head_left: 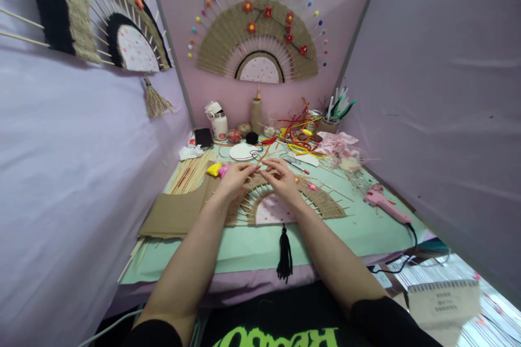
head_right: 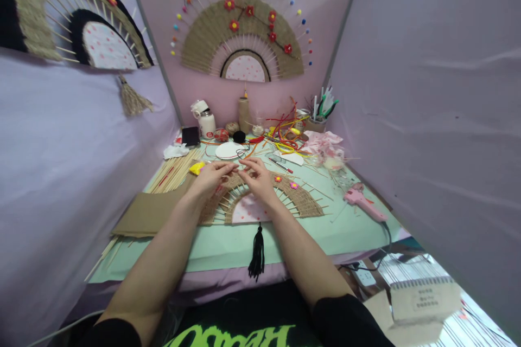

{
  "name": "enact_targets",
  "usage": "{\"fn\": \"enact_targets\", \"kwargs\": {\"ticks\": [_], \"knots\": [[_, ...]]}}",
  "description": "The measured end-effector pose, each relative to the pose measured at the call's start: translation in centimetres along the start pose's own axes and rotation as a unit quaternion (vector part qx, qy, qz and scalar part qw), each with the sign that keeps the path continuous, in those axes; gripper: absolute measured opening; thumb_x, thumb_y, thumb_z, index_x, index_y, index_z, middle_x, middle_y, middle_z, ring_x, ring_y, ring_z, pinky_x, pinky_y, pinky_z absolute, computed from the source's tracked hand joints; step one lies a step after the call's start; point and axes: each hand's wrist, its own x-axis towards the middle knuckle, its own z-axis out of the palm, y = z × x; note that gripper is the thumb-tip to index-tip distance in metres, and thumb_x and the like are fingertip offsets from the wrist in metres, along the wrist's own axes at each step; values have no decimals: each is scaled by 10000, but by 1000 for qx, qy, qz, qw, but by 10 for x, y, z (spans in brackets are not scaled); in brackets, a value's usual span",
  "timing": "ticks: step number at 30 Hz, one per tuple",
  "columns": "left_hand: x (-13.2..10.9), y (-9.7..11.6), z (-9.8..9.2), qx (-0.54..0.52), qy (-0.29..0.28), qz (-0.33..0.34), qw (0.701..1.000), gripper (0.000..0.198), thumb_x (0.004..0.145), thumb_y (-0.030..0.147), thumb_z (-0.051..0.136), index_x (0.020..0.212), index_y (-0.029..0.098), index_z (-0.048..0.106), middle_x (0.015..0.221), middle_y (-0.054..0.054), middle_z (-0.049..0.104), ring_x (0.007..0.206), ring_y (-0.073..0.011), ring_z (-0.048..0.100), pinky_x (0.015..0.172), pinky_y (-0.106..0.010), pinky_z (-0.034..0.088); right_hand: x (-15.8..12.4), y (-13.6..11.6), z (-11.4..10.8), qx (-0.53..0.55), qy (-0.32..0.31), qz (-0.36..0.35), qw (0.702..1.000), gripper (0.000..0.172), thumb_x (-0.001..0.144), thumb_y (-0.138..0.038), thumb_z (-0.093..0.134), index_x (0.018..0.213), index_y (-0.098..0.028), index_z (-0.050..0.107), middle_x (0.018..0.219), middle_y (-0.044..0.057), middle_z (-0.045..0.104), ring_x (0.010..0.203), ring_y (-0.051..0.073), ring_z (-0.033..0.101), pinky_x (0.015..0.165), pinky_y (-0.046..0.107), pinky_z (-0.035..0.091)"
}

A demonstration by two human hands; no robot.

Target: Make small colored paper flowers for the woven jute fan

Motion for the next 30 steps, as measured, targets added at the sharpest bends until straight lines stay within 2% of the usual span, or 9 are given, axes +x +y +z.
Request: {"fn": "enact_targets", "kwargs": {"ticks": [4, 8, 12, 15, 18, 20, 23, 26, 30], "knots": [[2, 7, -5, -60, 51, 19, 997, 240, 719, 254, 687, 919, 123, 699, 870, -78, 717, 708, -90, 584, 661, -219, 438, 6, 3, -11, -16, 86, 7, 996, 223, 771, -337, 636, 945, -217, 707, 1025, 61, 591, 871, 160, 569, 734, 296, 490], [-1, 12, -1, -108, 64, 27, 992, 229, 630, 176, 741, 851, 126, 703, 828, -71, 726, 730, -112, 632, 746, -258, 478, 9, 11, -17, -14, 122, 24, 992, 197, 770, -340, 604, 867, -196, 697, 942, 50, 622, 822, 161, 573, 732, 304, 483], [-4, 13, 1, -40, 75, 64, 994, 220, 558, 207, 799, 740, 135, 700, 670, -24, 691, 628, -103, 594, 647, -233, 452, 9, 9, -15, -26, 124, 15, 992, 173, 768, -323, 595, 838, -197, 692, 937, 53, 613, 863, 172, 573, 723, 296, 483], [-2, 11, -1, 9, 101, 92, 991, 212, 578, 287, 803, 625, 140, 657, 544, 12, 619, 517, -71, 502, 542, -207, 378, 7, 3, -13, -43, 117, 8, 992, 163, 769, -310, 584, 814, -193, 688, 933, 57, 607, 883, 174, 573, 716, 287, 480], [0, 10, -2, -27, 108, 84, 990, 306, 629, 407, 773, 603, 136, 633, 513, 12, 587, 475, -59, 464, 505, -203, 343, 5, -1, -11, -56, 105, 16, 993, 166, 774, -312, 575, 811, -193, 684, 942, 59, 603, 845, 165, 575, 666, 272, 472], [1, 10, -2, -77, 98, 62, 990, 325, 645, 426, 763, 647, 122, 647, 543, -2, 605, 479, -55, 476, 510, -200, 351, 4, -3, -10, -62, 100, 19, 993, 167, 777, -310, 574, 818, -195, 687, 957, 60, 599, 828, 159, 576, 646, 264, 470], [0, 12, -1, -129, 75, 37, 988, 291, 635, 328, 786, 786, 106, 674, 651, -34, 668, 559, -70, 552, 582, -206, 408, 2, -3, -8, -69, 96, 14, 993, 160, 781, -299, 576, 823, -196, 691, 968, 63, 593, 820, 155, 578, 636, 261, 473], [-1, 12, -1, -134, 56, 52, 988, 354, 589, 203, 809, 901, 121, 664, 746, -42, 704, 676, -98, 619, 685, -226, 449, 2, -3, -7, -72, 91, 7, 993, 151, 786, -289, 576, 818, -197, 691, 954, 62, 593, 800, 152, 582, 624, 261, 474], [-1, 10, -1, -122, 62, 74, 988, 363, 583, 152, 805, 916, 130, 661, 695, -8, 688, 653, -87, 614, 673, -208, 445, 1, -4, -5, -67, 85, -5, 994, 144, 793, -288, 576, 817, -200, 688, 915, 50, 599, 763, 145, 580, 617, 263, 468]]}}
